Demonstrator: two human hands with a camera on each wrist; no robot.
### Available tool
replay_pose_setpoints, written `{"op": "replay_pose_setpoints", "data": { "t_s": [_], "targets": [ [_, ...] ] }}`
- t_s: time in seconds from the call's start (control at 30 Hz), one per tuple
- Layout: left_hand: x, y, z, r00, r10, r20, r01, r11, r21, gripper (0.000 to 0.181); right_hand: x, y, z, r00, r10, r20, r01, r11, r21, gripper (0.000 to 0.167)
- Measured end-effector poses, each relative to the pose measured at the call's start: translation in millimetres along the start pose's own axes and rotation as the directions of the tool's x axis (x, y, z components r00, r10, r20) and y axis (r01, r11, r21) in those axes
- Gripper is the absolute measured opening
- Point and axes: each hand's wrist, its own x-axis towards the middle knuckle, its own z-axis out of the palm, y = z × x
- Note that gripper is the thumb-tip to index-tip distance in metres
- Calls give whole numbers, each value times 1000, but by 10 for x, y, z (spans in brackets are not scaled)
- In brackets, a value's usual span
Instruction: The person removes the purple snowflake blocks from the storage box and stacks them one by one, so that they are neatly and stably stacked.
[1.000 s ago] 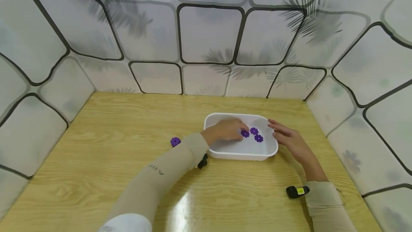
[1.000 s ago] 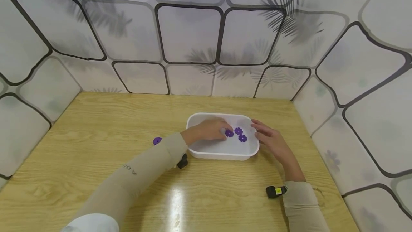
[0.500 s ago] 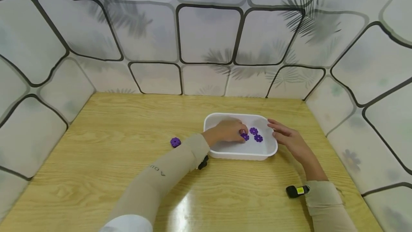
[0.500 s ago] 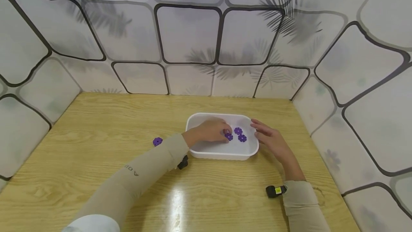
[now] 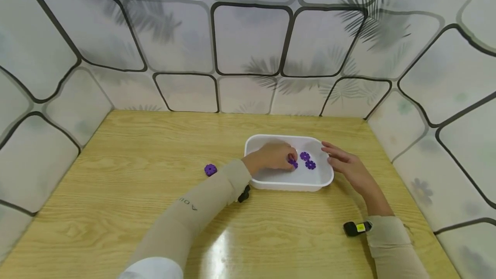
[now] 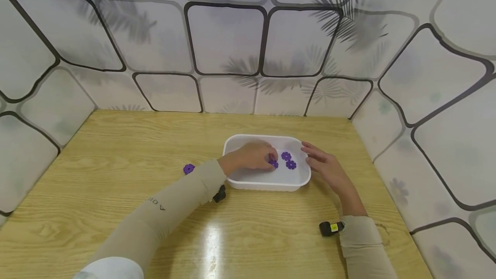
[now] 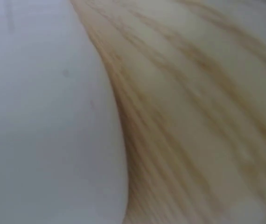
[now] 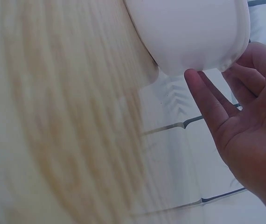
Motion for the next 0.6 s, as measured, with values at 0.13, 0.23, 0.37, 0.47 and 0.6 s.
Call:
{"op": "replay_pose_setpoints", "data": {
  "t_s": [0.13,0.23,0.37,0.47,0.6],
  "targets": [
    [-5,-23,-21,1000,-23,-16,23,999,-34,39,8,6,7,1000,-3,3,3,1000,14,48],
    [-10,-42,-35,999,-23,-31,21,998,-61,41,18,11,9,1000,0,5,0,1000,15,48],
    [-34,-43,-95,999,3,-46,-8,994,-108,39,26,17,6,1000,2,9,-2,1000,10,49],
    [-72,-32,-157,998,18,-58,-26,989,-146,38,22,10,5,1000,5,9,-5,1000,9,49],
    [-157,-33,-241,997,18,-78,-34,978,-206,39,5,-9,3,1000,13,5,-13,1000,-2,48]
  ]
}}
